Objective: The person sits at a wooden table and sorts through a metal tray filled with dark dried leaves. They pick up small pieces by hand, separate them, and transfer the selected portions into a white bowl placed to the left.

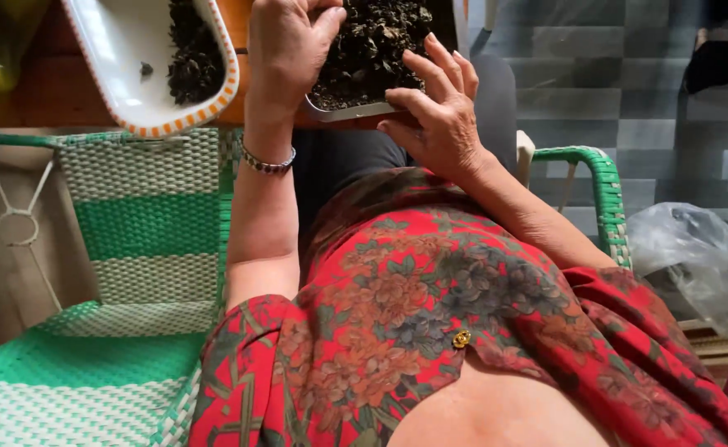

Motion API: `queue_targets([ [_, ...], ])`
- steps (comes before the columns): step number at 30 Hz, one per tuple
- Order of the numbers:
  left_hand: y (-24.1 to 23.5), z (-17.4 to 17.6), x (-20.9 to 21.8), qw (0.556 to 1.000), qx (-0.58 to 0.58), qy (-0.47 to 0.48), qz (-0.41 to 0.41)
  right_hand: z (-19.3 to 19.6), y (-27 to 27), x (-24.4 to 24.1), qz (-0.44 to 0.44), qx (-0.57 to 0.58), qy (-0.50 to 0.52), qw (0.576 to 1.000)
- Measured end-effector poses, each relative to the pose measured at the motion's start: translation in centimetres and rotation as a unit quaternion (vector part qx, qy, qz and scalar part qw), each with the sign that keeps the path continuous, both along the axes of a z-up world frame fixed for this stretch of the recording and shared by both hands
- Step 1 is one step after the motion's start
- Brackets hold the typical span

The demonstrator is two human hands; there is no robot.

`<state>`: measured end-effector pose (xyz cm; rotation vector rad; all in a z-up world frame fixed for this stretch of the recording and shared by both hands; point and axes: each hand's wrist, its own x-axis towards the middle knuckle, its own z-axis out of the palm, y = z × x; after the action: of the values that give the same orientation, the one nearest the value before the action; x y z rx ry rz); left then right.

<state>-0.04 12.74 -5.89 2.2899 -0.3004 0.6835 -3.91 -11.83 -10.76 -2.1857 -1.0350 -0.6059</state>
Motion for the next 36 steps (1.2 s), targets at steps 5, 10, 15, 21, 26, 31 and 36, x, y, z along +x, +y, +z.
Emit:
queue_targets([
  [5, -0.7, -0.5, 0.1, 0.999, -0.005, 0.043, -0.028, -0.4, 0.2, 0.0, -0.012, 0.010, -0.015, 1.000],
  [10, -1.8, -1.5, 0.9, 0.991, 0.096, 0.086, 0.020, -0.5, 0.3, 0.0, -0.018, 0.014, -0.017, 1.000],
  [15, -1.5, -1.8, 1.3, 0.996, 0.077, 0.045, 0.004, -0.5, 0.3, 0.0, -0.019, 0.013, -0.027, 0.999],
  [21, -1.1, 0.4, 0.9, 0.974, -0.156, 0.094, -0.134, -0.6, 0.2, -0.1, -0.014, 0.016, -0.017, 1.000],
  [26, -1.0, 0.6, 0.7, 0.924, -0.298, 0.169, -0.172, -0.5, 0.3, -0.1, -0.013, 0.022, -0.015, 1.000],
  [31, -0.3, 0.1, 0.7, 0.862, -0.403, 0.258, -0.166, -0.3, 0.3, -0.2, -0.012, 0.022, -0.011, 1.000],
  [36, 0.7, 0.1, 0.9, 0.698, -0.592, 0.345, -0.208, -0.4, 0.3, -0.1, -0.015, 0.018, -0.013, 1.000],
])
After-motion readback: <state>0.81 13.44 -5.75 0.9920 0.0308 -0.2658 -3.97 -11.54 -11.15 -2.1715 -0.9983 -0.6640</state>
